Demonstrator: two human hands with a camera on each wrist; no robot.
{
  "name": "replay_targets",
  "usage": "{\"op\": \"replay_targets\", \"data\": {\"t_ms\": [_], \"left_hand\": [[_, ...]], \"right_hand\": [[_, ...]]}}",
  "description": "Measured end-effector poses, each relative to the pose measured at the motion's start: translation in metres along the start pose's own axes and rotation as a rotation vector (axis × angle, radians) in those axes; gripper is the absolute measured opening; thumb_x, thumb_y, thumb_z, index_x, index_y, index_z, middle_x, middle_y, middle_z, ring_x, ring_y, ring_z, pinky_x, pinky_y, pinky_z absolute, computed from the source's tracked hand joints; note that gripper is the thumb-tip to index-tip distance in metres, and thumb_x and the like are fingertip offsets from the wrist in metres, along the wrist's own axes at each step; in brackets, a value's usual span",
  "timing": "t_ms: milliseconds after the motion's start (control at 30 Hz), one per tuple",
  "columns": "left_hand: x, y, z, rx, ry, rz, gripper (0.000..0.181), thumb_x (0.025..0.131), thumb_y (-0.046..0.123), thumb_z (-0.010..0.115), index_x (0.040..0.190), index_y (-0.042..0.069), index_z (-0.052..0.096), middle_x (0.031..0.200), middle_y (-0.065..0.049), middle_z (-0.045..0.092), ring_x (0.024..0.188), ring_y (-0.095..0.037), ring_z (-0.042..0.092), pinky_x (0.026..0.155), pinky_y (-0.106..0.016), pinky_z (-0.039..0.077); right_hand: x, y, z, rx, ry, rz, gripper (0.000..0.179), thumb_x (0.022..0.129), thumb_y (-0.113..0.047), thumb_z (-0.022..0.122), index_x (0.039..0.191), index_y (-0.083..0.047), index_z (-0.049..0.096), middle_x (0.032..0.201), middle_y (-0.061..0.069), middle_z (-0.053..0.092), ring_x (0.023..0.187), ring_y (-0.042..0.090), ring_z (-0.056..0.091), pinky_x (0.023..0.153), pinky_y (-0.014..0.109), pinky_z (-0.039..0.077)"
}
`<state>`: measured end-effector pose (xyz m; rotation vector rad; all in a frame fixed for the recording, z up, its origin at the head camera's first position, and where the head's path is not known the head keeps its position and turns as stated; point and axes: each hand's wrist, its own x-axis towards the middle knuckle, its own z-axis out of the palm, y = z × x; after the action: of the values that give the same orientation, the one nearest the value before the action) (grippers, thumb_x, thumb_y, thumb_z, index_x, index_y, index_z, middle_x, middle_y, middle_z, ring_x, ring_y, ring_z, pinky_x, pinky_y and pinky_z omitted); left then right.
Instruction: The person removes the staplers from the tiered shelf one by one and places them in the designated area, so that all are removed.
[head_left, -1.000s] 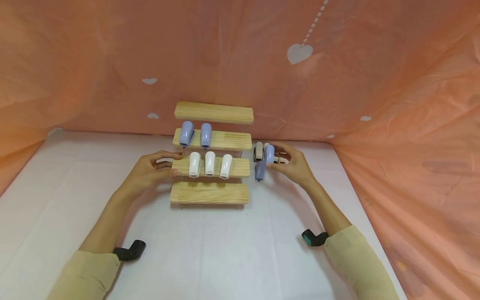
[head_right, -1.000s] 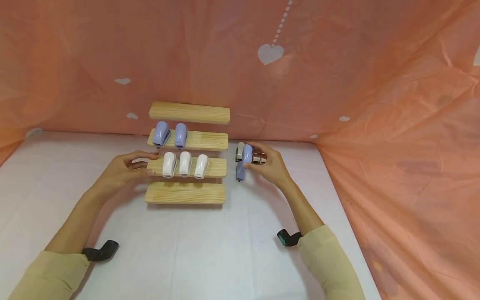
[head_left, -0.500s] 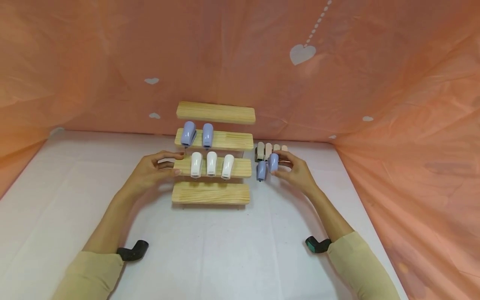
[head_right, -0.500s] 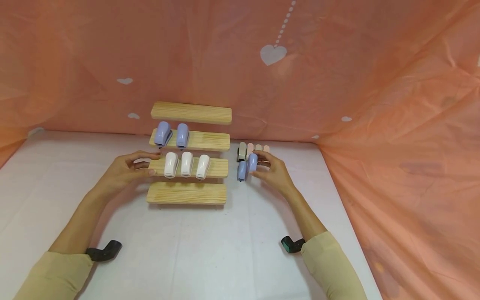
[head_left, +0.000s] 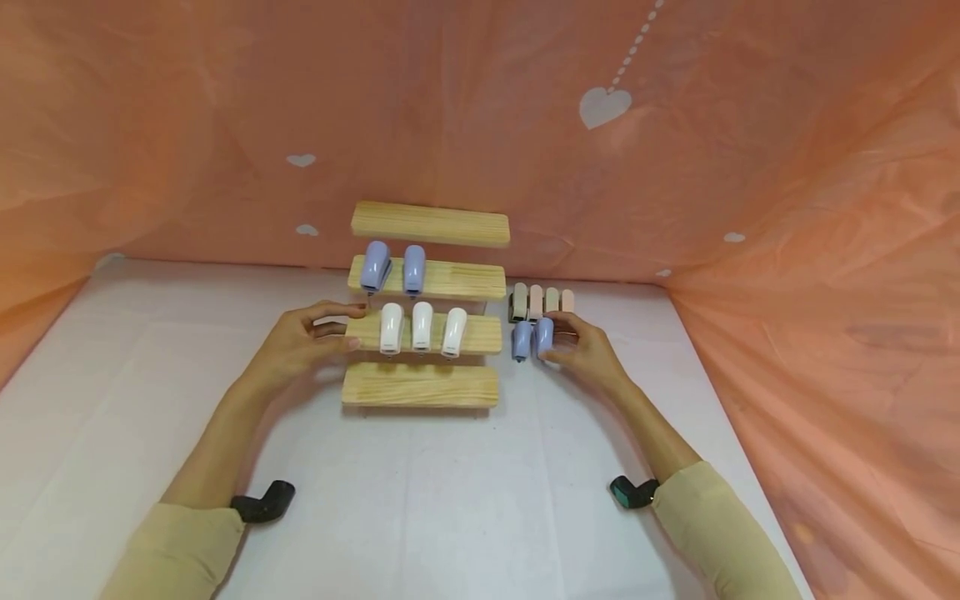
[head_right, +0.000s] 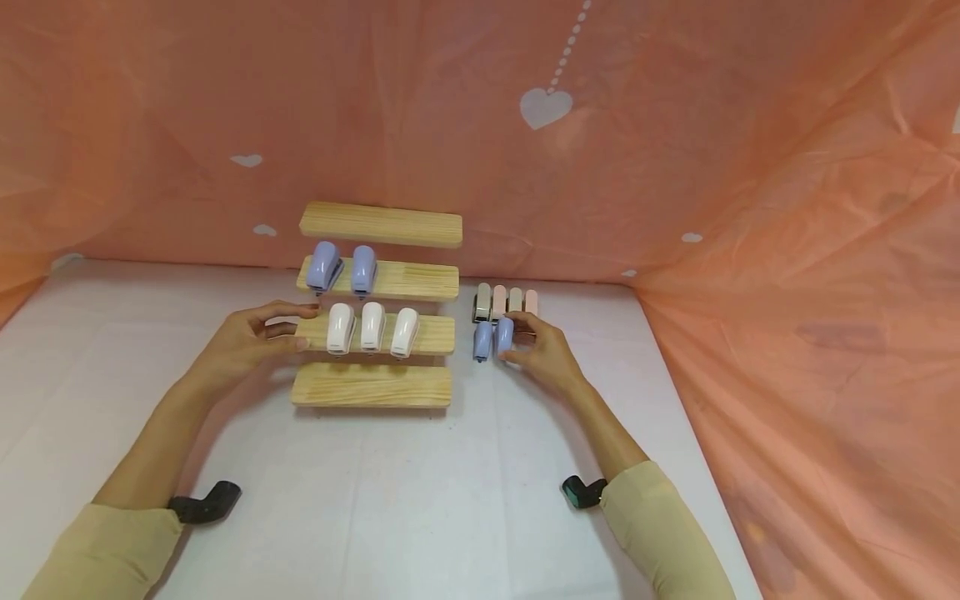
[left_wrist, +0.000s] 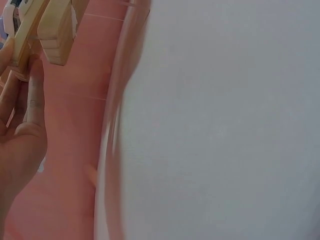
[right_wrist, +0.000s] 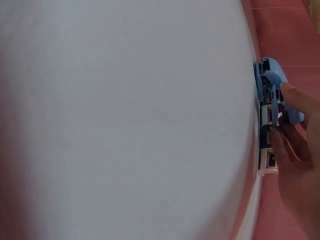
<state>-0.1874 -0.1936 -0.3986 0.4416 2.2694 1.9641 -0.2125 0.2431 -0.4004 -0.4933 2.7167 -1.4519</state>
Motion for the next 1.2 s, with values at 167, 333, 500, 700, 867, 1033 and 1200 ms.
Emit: {"op": "replay_targets", "data": {"t_ms": [167, 333, 500, 700, 867, 1033, 1200], "left_hand": [[0.0, -0.001, 0.0, -0.018, -0.005, 0.007, 0.044, 0.088, 0.01, 0.077, 0.127, -0.001, 0.062, 0.132, -0.002, 0.06, 0.105, -0.009, 0.065, 0.085, -0.022, 0.055], [0.0, -0.001, 0.001, -0.036, -0.002, 0.015, 0.042, 0.087, 0.008, 0.077, 0.126, -0.001, 0.063, 0.13, -0.003, 0.061, 0.103, -0.008, 0.066, 0.084, -0.022, 0.055], [0.0, -0.001, 0.001, -0.036, -0.004, 0.013, 0.043, 0.087, 0.007, 0.077, 0.126, -0.002, 0.062, 0.134, -0.003, 0.059, 0.105, -0.01, 0.065, 0.085, -0.023, 0.055], [-0.001, -0.002, 0.0, -0.018, -0.005, 0.004, 0.044, 0.088, 0.01, 0.077, 0.128, 0.0, 0.061, 0.134, -0.001, 0.059, 0.106, -0.01, 0.064, 0.086, -0.022, 0.055], [0.001, -0.003, 0.002, -0.015, -0.009, 0.009, 0.044, 0.088, 0.01, 0.077, 0.129, 0.0, 0.061, 0.134, -0.003, 0.059, 0.106, -0.01, 0.064, 0.086, -0.022, 0.055], [0.004, -0.003, 0.004, -0.031, -0.015, 0.019, 0.043, 0.088, 0.009, 0.076, 0.128, 0.0, 0.062, 0.134, -0.002, 0.059, 0.105, -0.01, 0.065, 0.085, -0.023, 0.055], [0.006, -0.002, 0.004, -0.039, -0.013, 0.032, 0.043, 0.088, 0.008, 0.076, 0.128, -0.001, 0.062, 0.132, -0.002, 0.06, 0.103, -0.01, 0.066, 0.084, -0.023, 0.055]], "right_hand": [[0.0, -0.001, 0.003, 0.038, -0.025, 0.026, 0.064, 0.08, 0.01, 0.077, 0.137, 0.012, 0.048, 0.127, 0.033, 0.057, 0.116, 0.045, 0.059, 0.101, 0.05, 0.048], [0.005, 0.02, 0.006, 0.01, -0.028, 0.028, 0.067, 0.079, 0.004, 0.081, 0.138, 0.006, 0.05, 0.129, 0.028, 0.058, 0.118, 0.039, 0.06, 0.101, 0.041, 0.049], [0.007, 0.022, 0.008, -0.009, -0.028, 0.044, 0.066, 0.078, 0.002, 0.083, 0.136, 0.003, 0.052, 0.129, 0.024, 0.058, 0.119, 0.035, 0.059, 0.101, 0.037, 0.049], [0.007, 0.022, 0.01, -0.03, -0.019, 0.029, 0.066, 0.077, 0.0, 0.084, 0.135, 0.001, 0.052, 0.128, 0.023, 0.058, 0.119, 0.034, 0.058, 0.102, 0.04, 0.048], [0.006, 0.022, 0.009, -0.038, -0.02, 0.038, 0.067, 0.077, -0.002, 0.085, 0.135, 0.0, 0.052, 0.128, 0.021, 0.059, 0.118, 0.034, 0.058, 0.103, 0.041, 0.047], [0.005, 0.019, 0.004, -0.008, -0.036, 0.038, 0.07, 0.077, 0.0, 0.084, 0.139, 0.001, 0.05, 0.131, 0.023, 0.057, 0.119, 0.036, 0.057, 0.104, 0.043, 0.046], [0.007, 0.014, -0.003, 0.01, -0.028, 0.053, 0.064, 0.081, 0.0, 0.08, 0.138, 0.001, 0.052, 0.131, 0.022, 0.058, 0.118, 0.036, 0.059, 0.103, 0.043, 0.048]]}}
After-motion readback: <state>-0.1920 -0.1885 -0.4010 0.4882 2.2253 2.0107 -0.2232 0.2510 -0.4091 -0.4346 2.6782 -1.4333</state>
